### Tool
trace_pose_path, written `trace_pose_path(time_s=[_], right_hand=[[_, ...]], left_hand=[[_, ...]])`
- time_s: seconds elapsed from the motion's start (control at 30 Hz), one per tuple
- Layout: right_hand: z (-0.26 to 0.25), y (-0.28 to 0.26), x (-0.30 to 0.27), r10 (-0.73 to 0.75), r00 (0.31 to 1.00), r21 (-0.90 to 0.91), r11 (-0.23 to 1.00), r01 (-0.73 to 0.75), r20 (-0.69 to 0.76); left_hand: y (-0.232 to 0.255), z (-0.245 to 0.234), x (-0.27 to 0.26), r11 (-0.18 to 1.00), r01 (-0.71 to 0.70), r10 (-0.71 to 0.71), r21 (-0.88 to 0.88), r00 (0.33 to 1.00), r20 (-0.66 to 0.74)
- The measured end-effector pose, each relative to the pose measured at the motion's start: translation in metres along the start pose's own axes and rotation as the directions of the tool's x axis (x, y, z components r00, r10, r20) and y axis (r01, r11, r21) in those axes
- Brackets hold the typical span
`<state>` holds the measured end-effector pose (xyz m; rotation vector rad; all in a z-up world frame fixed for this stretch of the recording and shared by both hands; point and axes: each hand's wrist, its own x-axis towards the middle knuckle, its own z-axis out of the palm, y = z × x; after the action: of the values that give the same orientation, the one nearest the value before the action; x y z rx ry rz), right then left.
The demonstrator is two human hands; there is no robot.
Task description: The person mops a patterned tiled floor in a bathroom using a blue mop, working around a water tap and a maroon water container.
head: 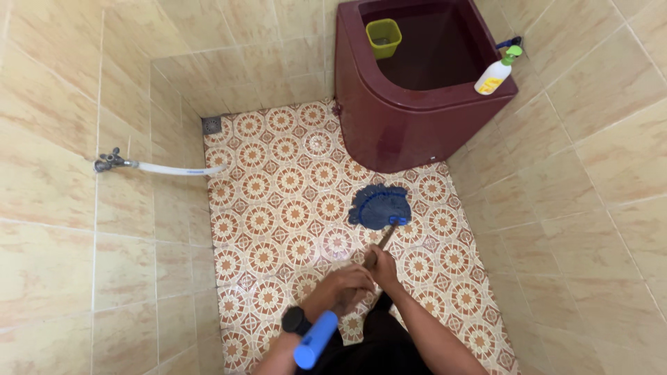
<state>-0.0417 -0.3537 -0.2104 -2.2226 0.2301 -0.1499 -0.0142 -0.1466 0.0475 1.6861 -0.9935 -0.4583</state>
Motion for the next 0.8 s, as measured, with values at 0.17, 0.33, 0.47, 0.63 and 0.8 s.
trace_pose_path(time_s=[0.17,0.33,0.47,0.63,0.8], right_hand=[[-0.021,0.020,0.011,0.031,0.999,0.060,0.998,-0.033,0.037],[-0.046,0.042,0.028,-0.140,0.987,-0.135,0.982,0.130,-0.072],[-0.050,0.045,0.024,0.181,0.979,-0.214,0.964,-0.159,0.090],[-0.039,0.042,0.006,0.192,0.979,-0.156,0.971,-0.179,0.072],[-0.040,0.044,0.009,0.048,0.998,0.053,0.998,-0.045,-0.050]], left_hand=[[-0.022,0.033,0.010,0.997,0.026,-0.024,-0.075,0.999,0.028],[-0.035,0.051,0.032,0.998,-0.026,0.028,-0.049,0.999,0.047],[-0.028,0.048,0.040,0.998,0.034,-0.039,0.050,0.992,0.122],[-0.019,0.034,0.047,0.996,0.059,-0.068,0.065,0.986,0.151],[-0.004,0.022,0.062,0.958,-0.272,0.268,-0.092,0.962,-0.052]])
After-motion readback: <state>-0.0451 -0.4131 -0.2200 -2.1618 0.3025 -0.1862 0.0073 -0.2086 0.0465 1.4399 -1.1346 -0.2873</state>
